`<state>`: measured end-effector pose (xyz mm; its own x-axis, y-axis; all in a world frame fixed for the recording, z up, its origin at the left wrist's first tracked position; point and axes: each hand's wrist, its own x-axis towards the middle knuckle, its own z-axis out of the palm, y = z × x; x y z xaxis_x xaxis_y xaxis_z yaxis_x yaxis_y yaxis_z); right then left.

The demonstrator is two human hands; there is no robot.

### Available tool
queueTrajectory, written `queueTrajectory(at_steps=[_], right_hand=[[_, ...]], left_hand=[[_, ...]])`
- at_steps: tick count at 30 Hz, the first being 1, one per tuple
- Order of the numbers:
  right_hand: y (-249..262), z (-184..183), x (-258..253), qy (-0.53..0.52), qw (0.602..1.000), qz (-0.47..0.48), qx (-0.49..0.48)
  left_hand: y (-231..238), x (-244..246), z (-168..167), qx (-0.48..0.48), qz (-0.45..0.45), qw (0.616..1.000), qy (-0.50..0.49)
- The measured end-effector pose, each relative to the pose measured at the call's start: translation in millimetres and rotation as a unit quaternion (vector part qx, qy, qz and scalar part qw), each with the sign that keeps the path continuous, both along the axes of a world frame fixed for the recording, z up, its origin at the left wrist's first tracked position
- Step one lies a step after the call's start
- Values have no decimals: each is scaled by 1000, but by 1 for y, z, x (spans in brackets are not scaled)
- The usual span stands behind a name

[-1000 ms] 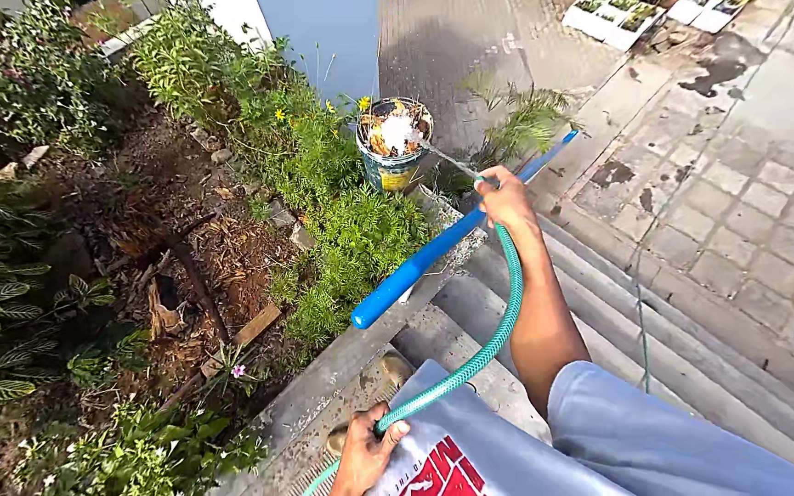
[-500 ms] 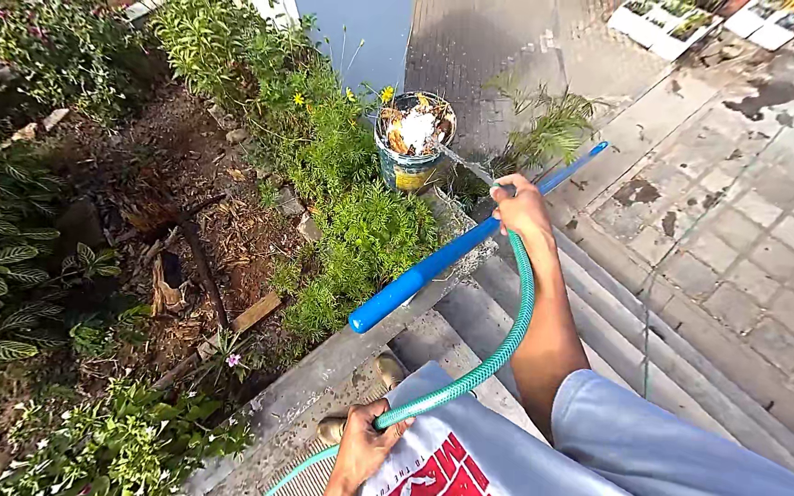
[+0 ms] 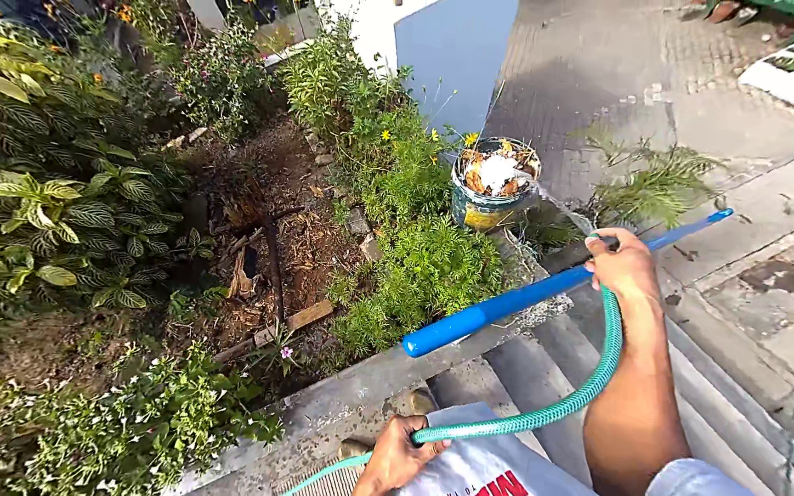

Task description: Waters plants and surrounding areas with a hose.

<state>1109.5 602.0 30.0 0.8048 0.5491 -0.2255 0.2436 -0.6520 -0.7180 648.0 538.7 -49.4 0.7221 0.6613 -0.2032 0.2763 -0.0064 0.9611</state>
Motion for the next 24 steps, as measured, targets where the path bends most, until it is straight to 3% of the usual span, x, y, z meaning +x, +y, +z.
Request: queueTrajectory(at_steps=[24], right_hand=[[17, 10, -24, -10, 1000, 9, -3]], left_hand=[[-6, -14, -4, 29, 30, 999, 11]])
